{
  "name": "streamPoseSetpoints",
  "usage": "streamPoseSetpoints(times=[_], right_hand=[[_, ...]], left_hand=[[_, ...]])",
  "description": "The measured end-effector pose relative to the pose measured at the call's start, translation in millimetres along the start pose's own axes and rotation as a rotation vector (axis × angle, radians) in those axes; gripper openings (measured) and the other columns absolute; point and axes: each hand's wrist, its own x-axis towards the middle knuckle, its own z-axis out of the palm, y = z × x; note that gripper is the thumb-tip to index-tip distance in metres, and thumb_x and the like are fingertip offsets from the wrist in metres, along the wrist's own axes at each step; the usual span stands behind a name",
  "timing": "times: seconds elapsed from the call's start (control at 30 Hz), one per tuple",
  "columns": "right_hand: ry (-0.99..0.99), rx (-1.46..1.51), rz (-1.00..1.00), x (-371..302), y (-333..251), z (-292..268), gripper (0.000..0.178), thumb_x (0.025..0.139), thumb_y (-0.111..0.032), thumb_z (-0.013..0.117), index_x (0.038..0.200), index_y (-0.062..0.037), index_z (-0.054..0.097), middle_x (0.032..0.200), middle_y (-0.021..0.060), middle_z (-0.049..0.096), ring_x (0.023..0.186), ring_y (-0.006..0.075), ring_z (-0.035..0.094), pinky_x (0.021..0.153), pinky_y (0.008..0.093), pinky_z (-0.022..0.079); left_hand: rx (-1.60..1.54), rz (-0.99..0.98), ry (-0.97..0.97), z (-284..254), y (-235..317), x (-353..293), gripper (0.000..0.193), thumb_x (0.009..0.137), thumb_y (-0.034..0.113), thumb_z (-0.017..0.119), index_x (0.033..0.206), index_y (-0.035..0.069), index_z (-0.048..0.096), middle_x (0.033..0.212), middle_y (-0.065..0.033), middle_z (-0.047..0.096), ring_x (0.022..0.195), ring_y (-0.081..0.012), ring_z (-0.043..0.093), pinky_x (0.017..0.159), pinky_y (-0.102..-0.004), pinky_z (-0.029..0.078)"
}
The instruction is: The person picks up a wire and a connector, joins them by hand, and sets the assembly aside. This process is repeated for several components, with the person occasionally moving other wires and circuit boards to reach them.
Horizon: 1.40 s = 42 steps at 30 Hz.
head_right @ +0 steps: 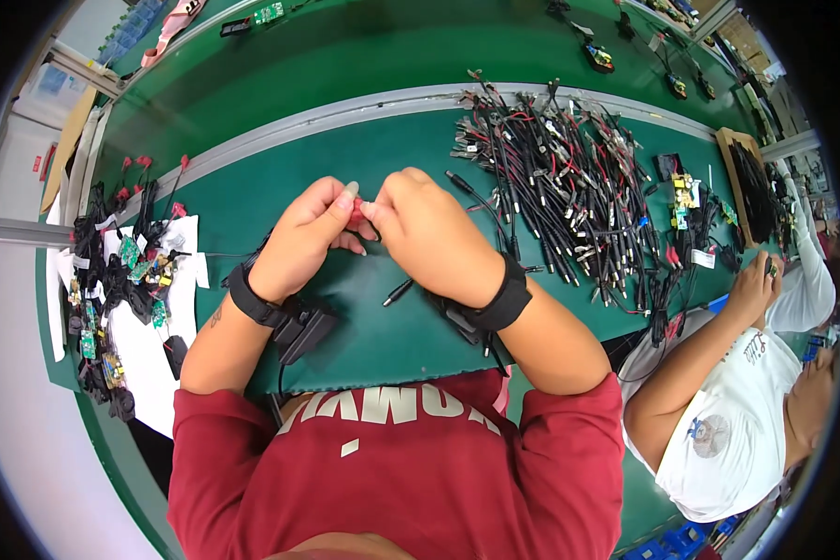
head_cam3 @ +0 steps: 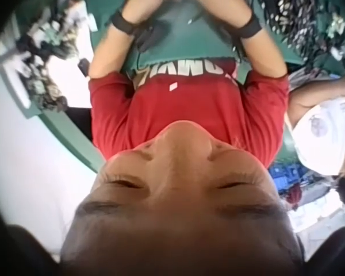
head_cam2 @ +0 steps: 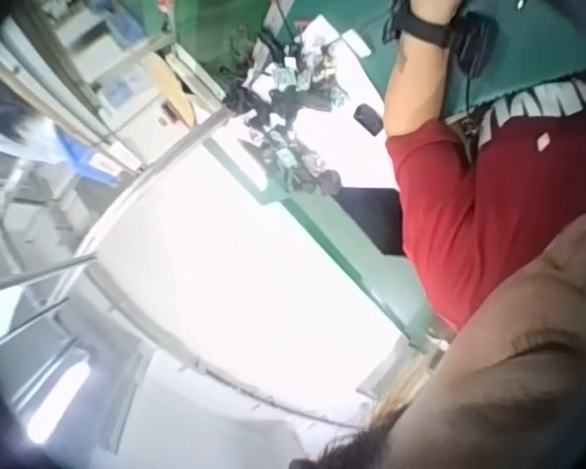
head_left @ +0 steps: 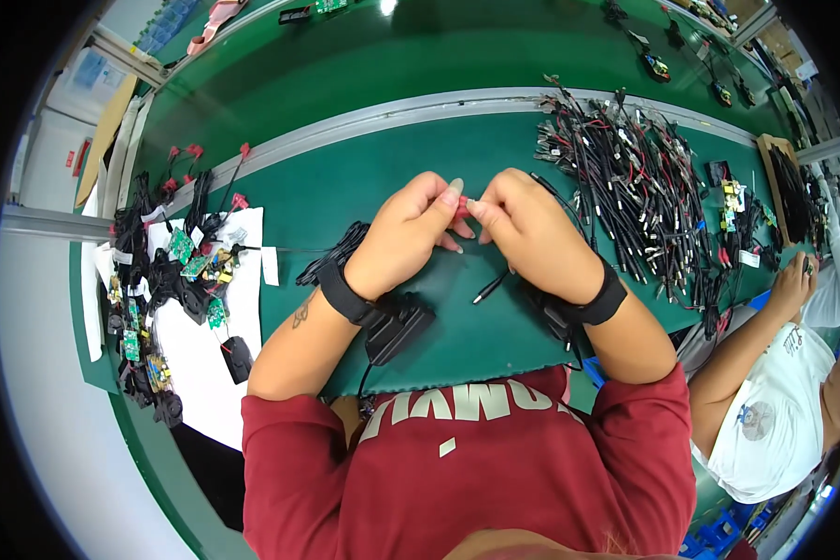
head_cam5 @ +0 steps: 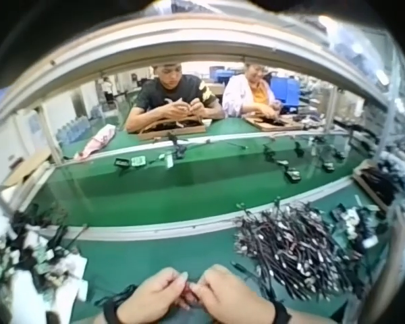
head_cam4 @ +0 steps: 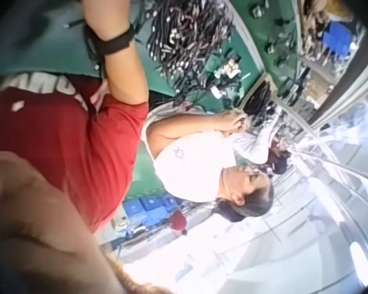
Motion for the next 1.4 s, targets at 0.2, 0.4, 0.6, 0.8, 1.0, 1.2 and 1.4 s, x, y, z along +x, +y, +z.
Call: streamPoseSetpoints(times=[0.2,0.4,0.6,0.8,1.0,1.2,1.4], right_hand=[[-0.278,0.862,0.451,0,-4,-6,0.021,0.088,-0.023,0.042,0.079,-0.0042,0.041,0.06,0.0049,0.045,0.045,0.0078,0.038,0.035,0.0209,0.028],[-0.32,0.966,0.209,-1,-3,-7,0.018,0.086,-0.017,0.044,0.073,-0.0044,0.042,0.063,0.0037,0.042,0.05,0.0081,0.036,0.041,0.0198,0.027],[0.039,0.253,-0.129,-3,-6,2,0.016,0.081,-0.01,0.047,0.068,-0.0017,0.043,0.065,0.0056,0.041,0.059,0.0161,0.04,0.053,0.0271,0.033],[0.014,0.203,-0.069,-5,-5,0,0.014,0.079,-0.009,0.048,0.068,-0.0009,0.044,0.065,0.0071,0.041,0.061,0.0189,0.04,0.056,0.0288,0.034],[0.079,0.122,-0.058,-7,-8,10,0.016,0.079,-0.009,0.048,0.066,-0.0005,0.042,0.062,0.0084,0.039,0.061,0.0208,0.04,0.057,0.0299,0.033],[-0.148,0.493,0.208,-5,-14,-4,0.015,0.086,-0.016,0.043,0.077,-0.0047,0.044,0.059,0.0001,0.039,0.049,0.0057,0.031,0.042,0.0196,0.025],[-0.154,0.739,0.346,-8,-14,-7,0.013,0.087,-0.017,0.04,0.084,-0.0054,0.044,0.063,0.0008,0.042,0.05,0.003,0.033,0.041,0.0163,0.024]], left_hand=[[-0.094,0.025,-0.08,-4,3,-4,0.025,0.09,0.029,0.038,0.087,0.005,0.046,0.08,-0.0039,0.052,0.072,-0.0117,0.053,0.063,-0.023,0.043],[-0.343,-0.047,-0.161,-6,17,-12,0.022,0.088,0.024,0.044,0.083,0.003,0.047,0.076,-0.0071,0.055,0.066,-0.0158,0.058,0.061,-0.026,0.048],[-0.193,-0.011,-0.03,1,20,-12,0.023,0.087,0.024,0.044,0.081,0.002,0.048,0.075,-0.0079,0.056,0.066,-0.0162,0.059,0.059,-0.0262,0.05],[-0.01,0.035,-0.061,3,16,-13,0.024,0.089,0.024,0.041,0.085,0.001,0.049,0.076,-0.0058,0.054,0.069,-0.0134,0.058,0.061,-0.0238,0.049],[0.024,0.101,0.061,12,9,-14,0.02,0.088,0.015,0.04,0.078,0.001,0.049,0.071,-0.0045,0.053,0.061,-0.0099,0.055,0.053,-0.0215,0.047],[-0.089,0.041,0.041,10,17,-16,0.022,0.088,0.02,0.04,0.08,0.001,0.048,0.071,-0.0049,0.053,0.058,-0.0106,0.056,0.053,-0.0218,0.047],[-0.126,0.063,0.046,12,22,-19,0.026,0.088,0.028,0.041,0.084,0.002,0.046,0.074,-0.0041,0.05,0.058,-0.0128,0.055,0.056,-0.0237,0.047]])
